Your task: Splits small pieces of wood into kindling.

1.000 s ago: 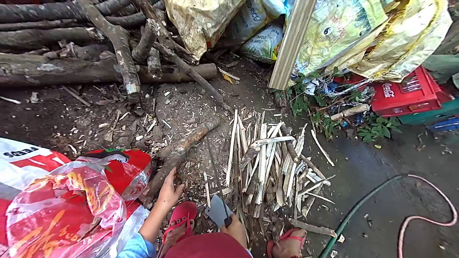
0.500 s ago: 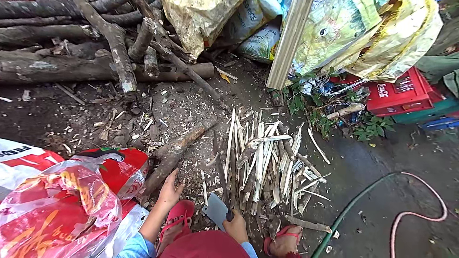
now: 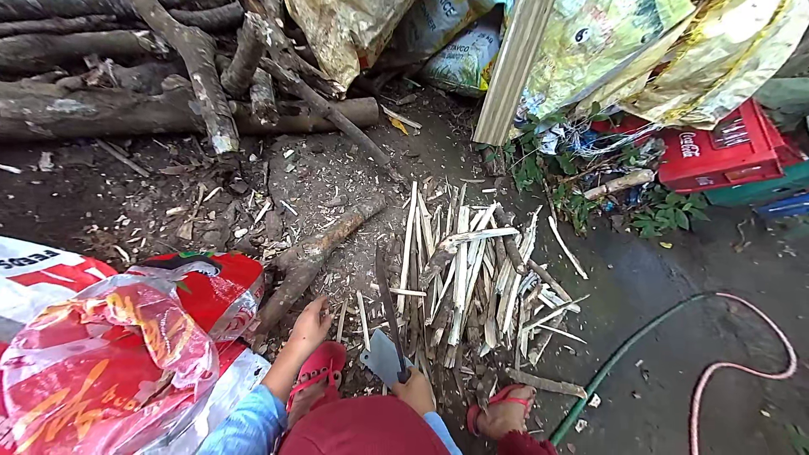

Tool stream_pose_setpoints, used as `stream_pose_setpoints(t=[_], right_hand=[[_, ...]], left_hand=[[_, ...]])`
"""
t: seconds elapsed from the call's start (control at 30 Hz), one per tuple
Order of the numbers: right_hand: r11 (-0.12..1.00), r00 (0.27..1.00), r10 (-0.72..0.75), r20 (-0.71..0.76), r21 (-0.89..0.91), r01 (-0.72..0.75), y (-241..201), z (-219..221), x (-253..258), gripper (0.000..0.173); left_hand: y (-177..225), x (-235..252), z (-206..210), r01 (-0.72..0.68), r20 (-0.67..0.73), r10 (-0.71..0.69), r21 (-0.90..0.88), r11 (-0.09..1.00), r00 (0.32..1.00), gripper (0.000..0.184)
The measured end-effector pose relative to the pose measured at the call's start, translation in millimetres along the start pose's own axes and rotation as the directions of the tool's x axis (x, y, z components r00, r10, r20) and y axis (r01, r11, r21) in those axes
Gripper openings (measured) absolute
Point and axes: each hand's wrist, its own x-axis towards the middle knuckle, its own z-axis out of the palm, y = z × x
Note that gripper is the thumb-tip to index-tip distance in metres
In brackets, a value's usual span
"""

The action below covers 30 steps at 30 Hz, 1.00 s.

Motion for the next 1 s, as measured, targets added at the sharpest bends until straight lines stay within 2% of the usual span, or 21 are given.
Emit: stream_pose_setpoints(t=[0.07, 0.13, 0.23, 0.33, 0.4, 0.5, 0.6, 0.67, 0.73, 0.87, 0.93, 1.0], right_hand=[[0.999, 1.000, -0.006, 0.010, 0.054, 0.005, -4, -4, -9, 0.040], [0.993, 1.000, -0.018, -0.004, 0.117, 0.019, -8, -12, -22, 0.038], [0.968, 0.998, -0.047, -0.046, 0.243, 0.057, -13, -30, -43, 0.034], [0.930, 0.990, -0.090, -0.110, 0.346, 0.123, -10, -53, -63, 0.033], [0.912, 0.980, -0.118, -0.161, 0.374, 0.171, -4, -71, -78, 0.035], [0.910, 0.959, -0.158, -0.233, 0.342, 0.233, 8, -103, -113, 0.038], [0.893, 0.950, -0.182, -0.254, 0.363, 0.268, 22, -129, -144, 0.038], [0.861, 0.949, -0.195, -0.246, 0.421, 0.286, 32, -140, -155, 0.031], [0.825, 0.952, -0.198, -0.235, 0.484, 0.291, 38, -146, -158, 0.026], [0.747, 0.942, -0.183, -0.282, 0.583, 0.320, 35, -139, -150, 0.023], [0.722, 0.948, -0.183, -0.261, 0.618, 0.310, 32, -139, -150, 0.022], [0.722, 0.948, -0.194, -0.254, 0.617, 0.313, 34, -142, -151, 0.023]], left_hand=[[2, 12, 5, 0.108, 0.099, -0.119, 0.113, 0.988, 0.988, 0.042], [2, 23, 16, 0.166, 0.139, -0.194, 0.190, 0.968, 0.971, 0.044], [10, 34, 35, 0.182, 0.155, -0.251, 0.359, 0.915, 0.955, 0.057], [19, 38, 45, 0.166, 0.151, -0.261, 0.458, 0.873, 0.954, 0.053], [21, 40, 41, 0.171, 0.140, -0.250, 0.423, 0.890, 0.958, 0.045], [24, 40, 19, 0.117, 0.102, -0.141, 0.210, 0.971, 0.985, 0.034], [29, 45, 1, 0.105, 0.098, -0.119, 0.138, 0.985, 0.988, 0.033], [32, 50, 1, 0.085, 0.157, -0.114, 0.179, 0.980, 0.981, 0.037], [31, 57, 13, 0.007, 0.226, -0.073, 0.282, 0.959, 0.971, 0.044], [24, 66, 44, -0.132, 0.311, -0.061, 0.562, 0.816, 0.948, 0.037], [26, 66, 49, -0.120, 0.313, -0.082, 0.574, 0.810, 0.946, 0.036], [33, 64, 46, -0.085, 0.295, -0.080, 0.506, 0.858, 0.952, 0.037]])
